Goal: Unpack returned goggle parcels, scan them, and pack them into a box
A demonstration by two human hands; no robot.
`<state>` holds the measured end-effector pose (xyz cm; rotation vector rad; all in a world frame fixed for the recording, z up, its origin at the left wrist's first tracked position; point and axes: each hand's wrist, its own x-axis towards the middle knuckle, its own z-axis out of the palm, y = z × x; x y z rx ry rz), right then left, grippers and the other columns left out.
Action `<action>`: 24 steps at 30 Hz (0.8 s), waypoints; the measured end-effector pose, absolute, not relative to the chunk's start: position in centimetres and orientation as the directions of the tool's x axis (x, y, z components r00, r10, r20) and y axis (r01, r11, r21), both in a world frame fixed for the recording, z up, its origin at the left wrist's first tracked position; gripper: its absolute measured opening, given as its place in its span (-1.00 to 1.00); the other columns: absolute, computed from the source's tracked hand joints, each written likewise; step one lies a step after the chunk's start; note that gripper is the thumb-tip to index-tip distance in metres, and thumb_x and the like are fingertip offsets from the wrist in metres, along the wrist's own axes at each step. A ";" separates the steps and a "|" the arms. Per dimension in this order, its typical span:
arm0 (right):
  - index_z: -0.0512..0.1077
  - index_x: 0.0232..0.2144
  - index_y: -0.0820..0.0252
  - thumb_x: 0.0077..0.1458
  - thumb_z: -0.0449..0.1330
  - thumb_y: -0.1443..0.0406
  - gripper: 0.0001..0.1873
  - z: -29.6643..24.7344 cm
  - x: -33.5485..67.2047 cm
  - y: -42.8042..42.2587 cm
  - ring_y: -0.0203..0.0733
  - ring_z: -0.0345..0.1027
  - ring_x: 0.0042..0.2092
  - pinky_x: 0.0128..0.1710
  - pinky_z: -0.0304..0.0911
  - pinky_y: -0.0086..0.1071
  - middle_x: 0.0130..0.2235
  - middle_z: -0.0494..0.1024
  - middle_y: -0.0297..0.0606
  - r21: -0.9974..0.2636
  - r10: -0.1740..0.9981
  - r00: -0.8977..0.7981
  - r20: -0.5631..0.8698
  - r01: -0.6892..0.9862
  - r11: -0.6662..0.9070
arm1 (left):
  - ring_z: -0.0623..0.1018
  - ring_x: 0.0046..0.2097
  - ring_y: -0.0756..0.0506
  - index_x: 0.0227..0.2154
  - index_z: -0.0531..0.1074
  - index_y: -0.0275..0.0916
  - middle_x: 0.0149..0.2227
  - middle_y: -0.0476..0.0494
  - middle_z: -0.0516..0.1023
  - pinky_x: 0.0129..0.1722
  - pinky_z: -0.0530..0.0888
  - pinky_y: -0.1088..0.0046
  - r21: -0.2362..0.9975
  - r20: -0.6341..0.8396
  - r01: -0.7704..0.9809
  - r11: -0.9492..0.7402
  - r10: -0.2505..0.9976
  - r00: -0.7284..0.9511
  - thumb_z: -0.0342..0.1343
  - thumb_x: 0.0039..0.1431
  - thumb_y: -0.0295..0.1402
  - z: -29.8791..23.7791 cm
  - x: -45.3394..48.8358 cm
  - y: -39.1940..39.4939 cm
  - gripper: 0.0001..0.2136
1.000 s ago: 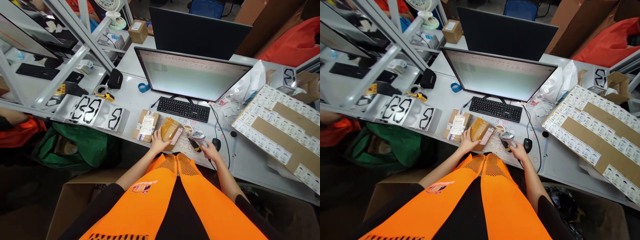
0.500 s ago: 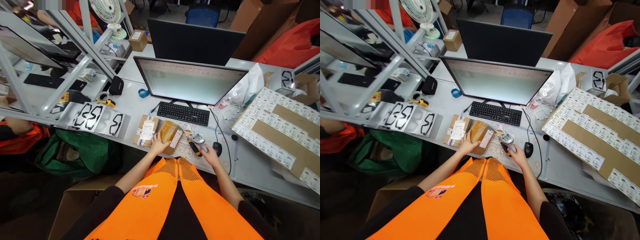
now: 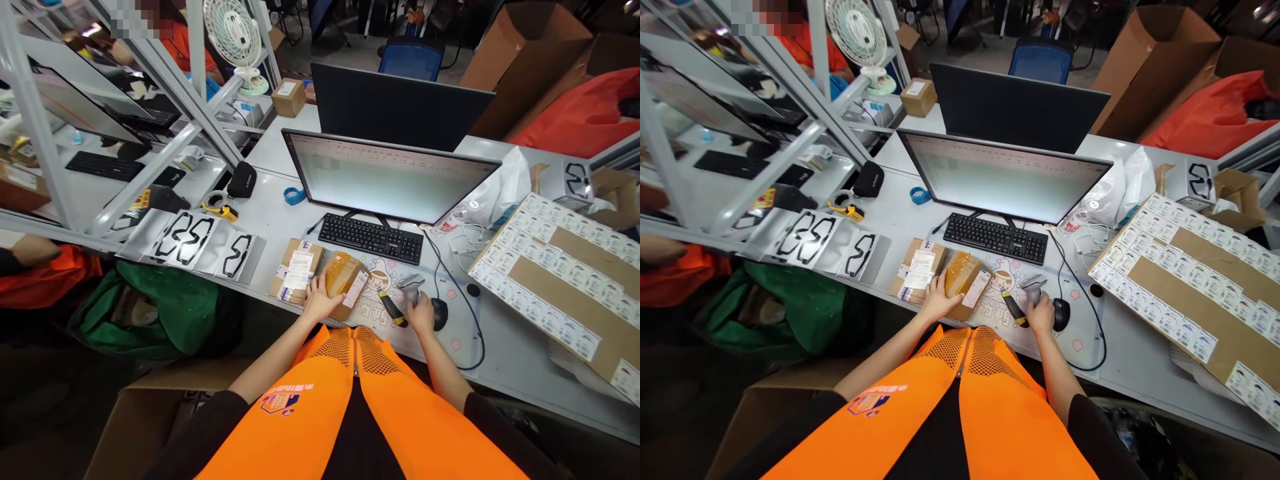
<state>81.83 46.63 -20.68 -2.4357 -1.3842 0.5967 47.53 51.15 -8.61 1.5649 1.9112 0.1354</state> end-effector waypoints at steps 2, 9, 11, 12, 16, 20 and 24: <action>0.30 0.34 0.49 0.30 0.08 0.19 -0.33 -19.3 82.5 48.8 0.26 0.37 0.26 0.29 0.26 -0.02 0.23 0.47 0.29 -0.439 0.854 0.492 -0.167 0.739 -0.511 | 0.16 0.49 -0.58 0.56 -0.09 -0.13 0.51 -0.44 0.09 0.41 0.22 -0.14 0.460 -0.422 0.842 0.282 0.904 -0.072 0.24 0.13 0.15 -8.5 47.6 51.2 0.05; 0.33 0.40 0.32 0.31 0.13 0.24 -0.34 -16.0 81.5 58.3 0.26 -0.08 0.53 0.49 -0.01 0.07 0.52 0.11 0.12 -0.382 0.933 0.267 -0.240 0.858 -0.344 | 0.17 0.48 -0.57 0.57 -0.11 -0.17 0.50 -0.46 0.09 0.42 0.21 -0.13 0.434 -0.419 0.864 0.256 0.906 -0.058 0.20 0.18 0.14 -8.6 47.5 51.4 0.03; 0.31 0.43 0.24 0.31 0.14 0.23 -0.32 -15.8 80.5 59.9 0.30 -0.26 0.58 0.51 -0.09 0.16 0.58 -0.05 0.04 -0.345 0.928 0.222 -0.299 0.881 -0.322 | 0.17 0.48 -0.57 0.56 -0.09 -0.18 0.50 -0.46 0.10 0.43 0.20 -0.13 0.434 -0.415 0.864 0.254 0.908 -0.059 0.20 0.18 0.15 -8.7 47.5 51.4 0.02; 0.30 0.44 0.22 0.31 0.15 0.24 -0.32 -15.9 80.0 60.5 0.31 -0.34 0.59 0.52 -0.15 0.20 0.60 -0.12 0.01 -0.327 0.924 0.200 -0.326 0.893 -0.308 | 0.18 0.47 -0.57 0.56 -0.09 -0.18 0.50 -0.46 0.10 0.43 0.20 -0.13 0.434 -0.411 0.864 0.255 0.910 -0.062 0.20 0.18 0.14 -8.7 47.5 51.3 0.02; 0.31 0.43 0.25 0.31 0.12 0.27 -0.33 -16.7 78.5 62.0 0.30 -0.44 0.61 0.52 -0.25 0.25 0.62 -0.22 -0.04 -0.257 0.910 0.172 -0.377 0.925 -0.281 | 0.19 0.47 -0.57 0.56 -0.10 -0.15 0.51 -0.44 0.09 0.42 0.21 -0.12 0.434 -0.403 0.862 0.262 0.912 -0.074 0.22 0.16 0.13 -8.8 47.7 51.2 0.03; 0.19 0.50 0.22 0.29 0.13 0.30 -0.24 -16.7 77.7 63.5 0.28 -0.40 0.60 0.50 -0.23 0.28 0.61 -0.17 0.00 -0.230 0.916 0.157 -0.369 0.940 -0.253 | 0.18 0.48 -0.57 0.57 -0.12 -0.14 0.51 -0.47 0.08 0.40 0.24 -0.14 0.425 -0.409 0.868 0.256 0.910 -0.068 0.22 0.18 0.13 -8.8 47.7 51.2 0.03; 0.31 0.41 0.25 0.34 0.09 0.30 -0.38 -15.4 76.6 63.0 0.17 0.08 0.48 0.46 0.01 0.06 0.46 0.26 0.14 -0.286 0.945 0.178 -0.274 0.923 -0.257 | 0.19 0.48 -0.56 0.56 -0.09 -0.14 0.51 -0.46 0.10 0.40 0.25 -0.12 0.451 -0.414 0.851 0.268 0.908 -0.067 0.26 0.16 0.11 -8.9 47.2 51.5 0.04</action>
